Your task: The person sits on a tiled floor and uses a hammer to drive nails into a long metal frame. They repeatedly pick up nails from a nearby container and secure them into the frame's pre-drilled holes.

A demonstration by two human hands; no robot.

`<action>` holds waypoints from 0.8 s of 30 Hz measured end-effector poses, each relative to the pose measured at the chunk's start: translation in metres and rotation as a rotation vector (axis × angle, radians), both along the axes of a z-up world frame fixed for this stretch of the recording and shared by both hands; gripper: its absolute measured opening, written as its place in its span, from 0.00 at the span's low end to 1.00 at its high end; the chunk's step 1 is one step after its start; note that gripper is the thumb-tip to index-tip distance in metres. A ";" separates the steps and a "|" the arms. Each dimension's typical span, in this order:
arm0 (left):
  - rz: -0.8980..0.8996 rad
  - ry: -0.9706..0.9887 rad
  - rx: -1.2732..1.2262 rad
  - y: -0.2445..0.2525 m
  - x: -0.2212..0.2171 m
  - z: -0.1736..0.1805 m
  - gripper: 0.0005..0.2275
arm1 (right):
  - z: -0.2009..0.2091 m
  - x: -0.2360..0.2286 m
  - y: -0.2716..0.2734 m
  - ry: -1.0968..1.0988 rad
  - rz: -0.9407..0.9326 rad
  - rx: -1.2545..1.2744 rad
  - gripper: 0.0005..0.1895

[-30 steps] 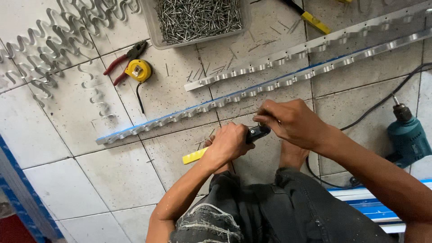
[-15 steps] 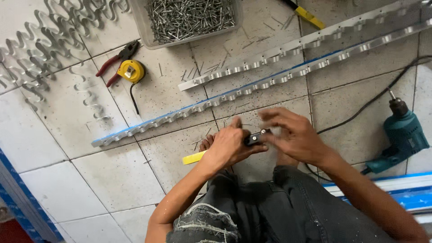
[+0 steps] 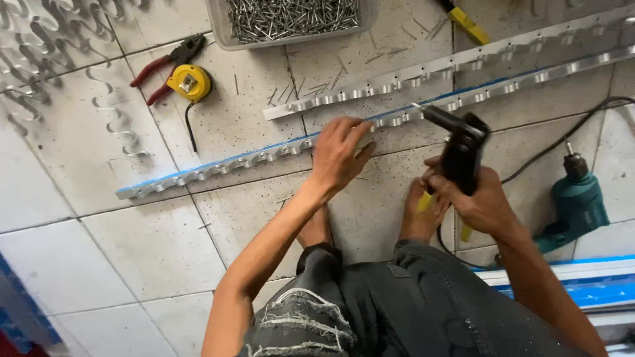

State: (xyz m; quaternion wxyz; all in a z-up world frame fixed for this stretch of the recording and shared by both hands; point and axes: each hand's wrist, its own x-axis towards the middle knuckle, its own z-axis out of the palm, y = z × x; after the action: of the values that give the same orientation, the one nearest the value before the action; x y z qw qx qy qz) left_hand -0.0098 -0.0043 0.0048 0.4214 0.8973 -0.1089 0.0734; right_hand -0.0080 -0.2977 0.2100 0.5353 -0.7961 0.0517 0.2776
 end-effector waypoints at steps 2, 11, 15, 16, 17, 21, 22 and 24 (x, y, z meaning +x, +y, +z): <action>-0.047 0.020 0.093 -0.016 0.008 -0.040 0.20 | -0.025 0.000 -0.032 -0.010 0.132 -0.258 0.23; -0.008 0.005 0.061 -0.021 0.019 -0.052 0.15 | -0.050 -0.004 0.020 -0.031 0.275 -0.418 0.23; -0.011 0.026 0.067 -0.018 0.023 -0.041 0.14 | -0.067 -0.008 0.017 -0.009 0.319 -0.444 0.24; -0.013 0.012 0.077 -0.019 0.021 -0.045 0.15 | -0.066 -0.008 0.020 -0.009 0.330 -0.477 0.24; -0.014 -0.002 0.087 -0.020 0.020 -0.049 0.15 | -0.066 -0.009 0.022 -0.008 0.342 -0.510 0.25; -0.005 -0.007 0.100 -0.018 0.020 -0.051 0.14 | -0.080 0.008 0.024 0.115 0.364 -0.531 0.28; -0.026 0.025 0.110 -0.016 0.022 -0.047 0.11 | -0.073 0.014 0.025 0.074 0.447 -0.560 0.30; -0.054 0.048 0.116 -0.006 0.024 -0.034 0.08 | -0.064 0.017 0.035 0.030 0.519 -0.593 0.33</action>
State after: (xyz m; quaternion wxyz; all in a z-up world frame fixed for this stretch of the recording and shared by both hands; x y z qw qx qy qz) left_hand 0.0145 -0.0098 -0.0287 0.3728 0.9185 -0.1271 0.0339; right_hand 0.0089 -0.2623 0.1456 0.1931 -0.8987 -0.0658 0.3883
